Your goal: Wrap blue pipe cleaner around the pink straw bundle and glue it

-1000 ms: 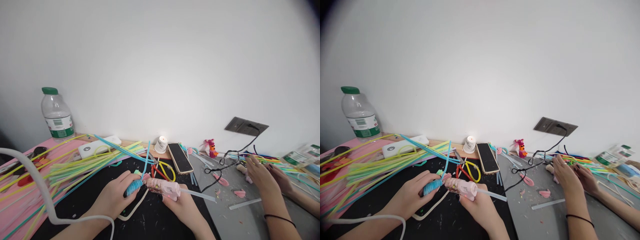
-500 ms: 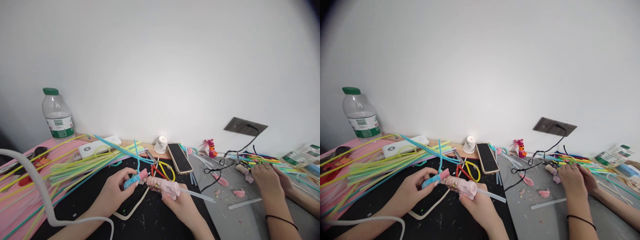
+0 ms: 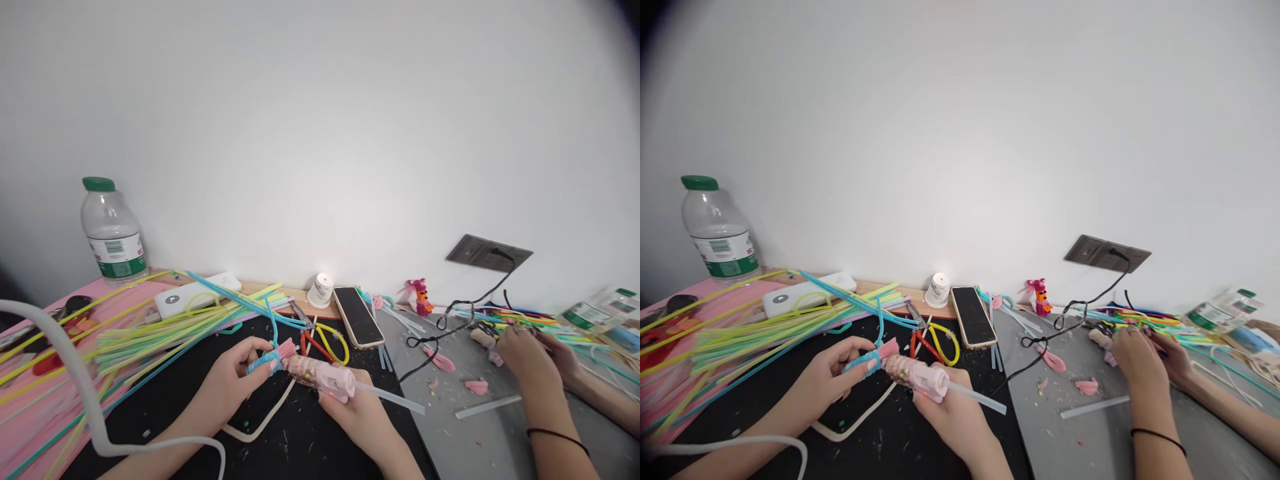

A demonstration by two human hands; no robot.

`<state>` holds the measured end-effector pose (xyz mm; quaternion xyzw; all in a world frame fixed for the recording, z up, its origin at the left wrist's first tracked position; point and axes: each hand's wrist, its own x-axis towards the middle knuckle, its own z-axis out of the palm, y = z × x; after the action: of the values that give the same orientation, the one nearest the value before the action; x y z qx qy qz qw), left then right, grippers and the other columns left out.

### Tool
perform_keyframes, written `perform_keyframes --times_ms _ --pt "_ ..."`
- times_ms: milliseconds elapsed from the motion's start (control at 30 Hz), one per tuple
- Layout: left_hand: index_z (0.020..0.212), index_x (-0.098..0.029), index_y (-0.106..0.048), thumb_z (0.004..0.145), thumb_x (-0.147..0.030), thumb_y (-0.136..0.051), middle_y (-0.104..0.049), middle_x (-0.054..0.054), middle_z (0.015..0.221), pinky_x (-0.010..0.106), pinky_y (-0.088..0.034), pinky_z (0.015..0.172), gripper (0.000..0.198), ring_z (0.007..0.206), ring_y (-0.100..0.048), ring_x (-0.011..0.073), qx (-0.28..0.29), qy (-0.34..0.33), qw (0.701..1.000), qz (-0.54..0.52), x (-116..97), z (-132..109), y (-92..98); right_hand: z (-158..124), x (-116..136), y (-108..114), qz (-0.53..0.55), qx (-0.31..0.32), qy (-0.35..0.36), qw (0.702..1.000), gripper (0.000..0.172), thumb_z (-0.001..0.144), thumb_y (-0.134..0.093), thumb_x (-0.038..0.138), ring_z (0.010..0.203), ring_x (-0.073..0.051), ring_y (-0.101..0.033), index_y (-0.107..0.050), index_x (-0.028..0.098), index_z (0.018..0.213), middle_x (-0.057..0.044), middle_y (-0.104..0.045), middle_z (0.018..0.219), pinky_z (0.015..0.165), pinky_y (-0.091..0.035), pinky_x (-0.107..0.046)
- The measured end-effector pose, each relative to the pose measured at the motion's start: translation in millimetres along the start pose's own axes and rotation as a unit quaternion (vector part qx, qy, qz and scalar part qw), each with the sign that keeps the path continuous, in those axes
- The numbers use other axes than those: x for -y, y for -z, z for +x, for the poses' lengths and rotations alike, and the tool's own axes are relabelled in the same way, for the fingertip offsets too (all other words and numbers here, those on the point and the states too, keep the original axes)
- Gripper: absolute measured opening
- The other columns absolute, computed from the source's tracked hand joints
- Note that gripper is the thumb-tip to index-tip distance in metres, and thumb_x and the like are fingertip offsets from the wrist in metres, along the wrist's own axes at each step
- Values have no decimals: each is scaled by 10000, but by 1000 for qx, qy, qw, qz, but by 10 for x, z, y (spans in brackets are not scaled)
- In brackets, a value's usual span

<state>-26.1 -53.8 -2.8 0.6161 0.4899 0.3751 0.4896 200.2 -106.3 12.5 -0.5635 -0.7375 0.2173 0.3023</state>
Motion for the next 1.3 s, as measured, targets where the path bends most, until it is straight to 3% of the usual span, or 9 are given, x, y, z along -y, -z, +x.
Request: perform_keyframes --times_ms 200,367,500,700,933,1133,1300 --pt "967 -166 -555 783 -503 -584 -333 -103 608 220 -317 424 386 414 -345 80 1 26 998 -54 43 24 13 5 9 10 2 3 5 1000 118 770 -556 177 610 -149 -548 -571 170 653 -4 -587 652 572 -407 -215" --pt "915 -163 -611 766 -451 -615 -351 -85 597 220 -291 465 324 474 -367 101 -11 -8 1000 12 -2 -1 8 -10 32 12 13 -32 7 999 93 763 -537 184 674 -173 -585 -623 182 728 -22 -621 709 641 -448 -235" --pt "892 -171 -652 757 -393 -630 -359 -71 612 218 -281 510 261 530 -353 110 -16 -44 997 56 -16 -26 -4 -8 35 2 1 -19 8 1000 94 752 -541 193 632 -160 -565 -592 184 674 -7 -601 670 605 -429 -225" --pt "932 -154 -649 758 -378 -621 -361 -67 628 224 -279 517 285 538 -352 111 -19 -35 997 61 -40 -41 7 5 13 -5 17 10 -3 1000 101 773 -542 204 630 -159 -555 -586 170 689 -16 -606 688 594 -418 -225" --pt "926 -164 -609 769 -437 -608 -352 -86 597 214 -277 448 315 466 -345 91 -14 -4 1000 -6 -17 -7 -16 -4 1 5 3 9 -2 1000 108 776 -558 202 656 -164 -554 -573 168 674 -18 -603 695 602 -408 -226" --pt "918 -173 -610 721 -489 -643 -413 -93 566 209 -319 389 375 367 -374 66 -2 31 995 -97 -9 24 -1 16 20 14 13 21 5 1000 157 758 -549 147 561 -124 -487 -501 176 612 20 -520 606 523 -344 -205" --pt "908 -167 -616 691 -482 -667 -483 -83 578 209 -336 385 386 347 -336 42 -8 65 989 -136 -48 30 1 13 28 22 16 10 10 1000 123 769 -552 162 591 -137 -525 -550 169 647 5 -565 638 551 -390 -210"
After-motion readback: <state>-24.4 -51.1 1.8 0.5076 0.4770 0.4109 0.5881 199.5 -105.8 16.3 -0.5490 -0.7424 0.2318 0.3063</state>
